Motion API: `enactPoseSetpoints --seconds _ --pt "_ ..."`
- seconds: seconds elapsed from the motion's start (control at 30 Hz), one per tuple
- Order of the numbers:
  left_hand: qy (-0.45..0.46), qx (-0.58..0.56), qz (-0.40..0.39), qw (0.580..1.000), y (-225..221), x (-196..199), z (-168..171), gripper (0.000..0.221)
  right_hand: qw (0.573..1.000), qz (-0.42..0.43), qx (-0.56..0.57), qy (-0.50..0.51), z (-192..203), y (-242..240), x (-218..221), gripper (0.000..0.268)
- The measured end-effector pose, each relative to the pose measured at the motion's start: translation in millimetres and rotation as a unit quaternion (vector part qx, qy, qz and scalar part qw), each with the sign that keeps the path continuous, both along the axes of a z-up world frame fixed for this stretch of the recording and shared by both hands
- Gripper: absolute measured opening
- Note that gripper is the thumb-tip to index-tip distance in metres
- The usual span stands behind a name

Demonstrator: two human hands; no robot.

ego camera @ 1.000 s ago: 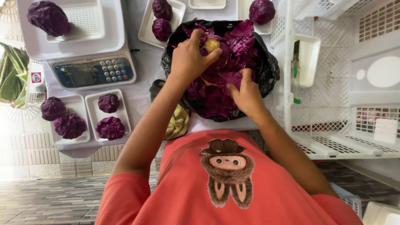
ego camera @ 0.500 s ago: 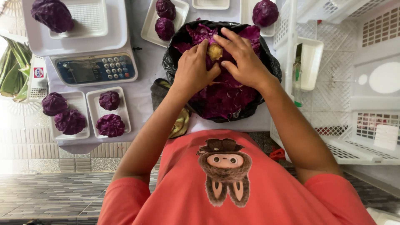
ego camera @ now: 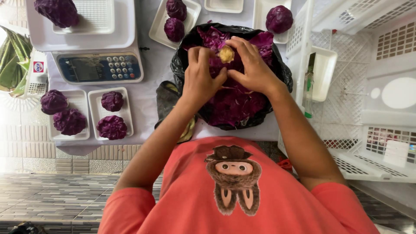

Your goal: Peeling the outer leaves of red cabbages and placing them in a bag

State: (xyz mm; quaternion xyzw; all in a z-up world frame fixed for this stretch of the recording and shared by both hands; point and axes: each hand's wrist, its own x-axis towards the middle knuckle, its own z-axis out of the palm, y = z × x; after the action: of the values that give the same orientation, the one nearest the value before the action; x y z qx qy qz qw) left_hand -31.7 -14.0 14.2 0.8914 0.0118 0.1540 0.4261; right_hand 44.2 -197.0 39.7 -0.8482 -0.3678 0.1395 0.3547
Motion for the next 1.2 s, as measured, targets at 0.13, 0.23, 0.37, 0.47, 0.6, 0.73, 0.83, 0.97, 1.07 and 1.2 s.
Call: enactPoseSetpoints --seconds 0.13,0.23,0.37,0.47,0.6,0.73,0.83,0.97,1.07,1.2 --pt "-0.056 0.002 0.026 0.998 -8.5 -13.3 -7.1 0.017 1.000 0.012 0.000 -0.002 -2.1 2.3 1.4 0.069" --pt "-0.108 0.003 -0.018 0.994 -10.2 -18.3 -1.8 0.015 1.000 0.023 -0.005 0.010 -1.3 0.1 3.9 0.076" --pt "-0.132 0.080 -0.101 0.983 -10.2 -20.2 4.1 0.017 0.999 0.007 0.021 0.045 0.4 -3.1 6.8 0.070" --pt "-0.112 0.119 -0.106 0.981 -11.6 -21.1 -11.2 0.030 0.999 -0.005 0.017 0.039 -8.4 1.5 6.8 0.067" --pt "-0.072 0.104 -0.089 0.988 -13.5 -19.3 -25.6 0.032 0.999 -0.017 -0.007 0.026 -9.7 7.5 5.2 0.066" --pt "-0.046 0.068 -0.068 0.994 -10.4 -18.7 -26.3 0.025 0.999 -0.015 -0.020 0.044 -5.5 4.8 4.1 0.062" --pt "-0.050 0.047 -0.078 0.995 -5.4 -20.6 -36.5 0.029 0.999 -0.006 -0.012 0.029 -20.0 0.1 8.3 0.067" --pt "-0.055 0.028 -0.043 0.997 -0.5 -20.8 -42.6 0.026 0.997 -0.041 -0.025 -0.059 -36.5 -1.7 14.0 0.087" --pt "-0.063 0.034 -0.037 0.997 -0.9 -23.1 -41.9 0.025 0.995 -0.052 -0.027 -0.083 -33.9 1.4 13.9 0.094" --pt "-0.076 0.041 -0.030 0.996 -1.5 -25.6 -39.7 0.025 0.992 -0.079 0.009 -0.099 -41.9 1.3 20.0 0.098"
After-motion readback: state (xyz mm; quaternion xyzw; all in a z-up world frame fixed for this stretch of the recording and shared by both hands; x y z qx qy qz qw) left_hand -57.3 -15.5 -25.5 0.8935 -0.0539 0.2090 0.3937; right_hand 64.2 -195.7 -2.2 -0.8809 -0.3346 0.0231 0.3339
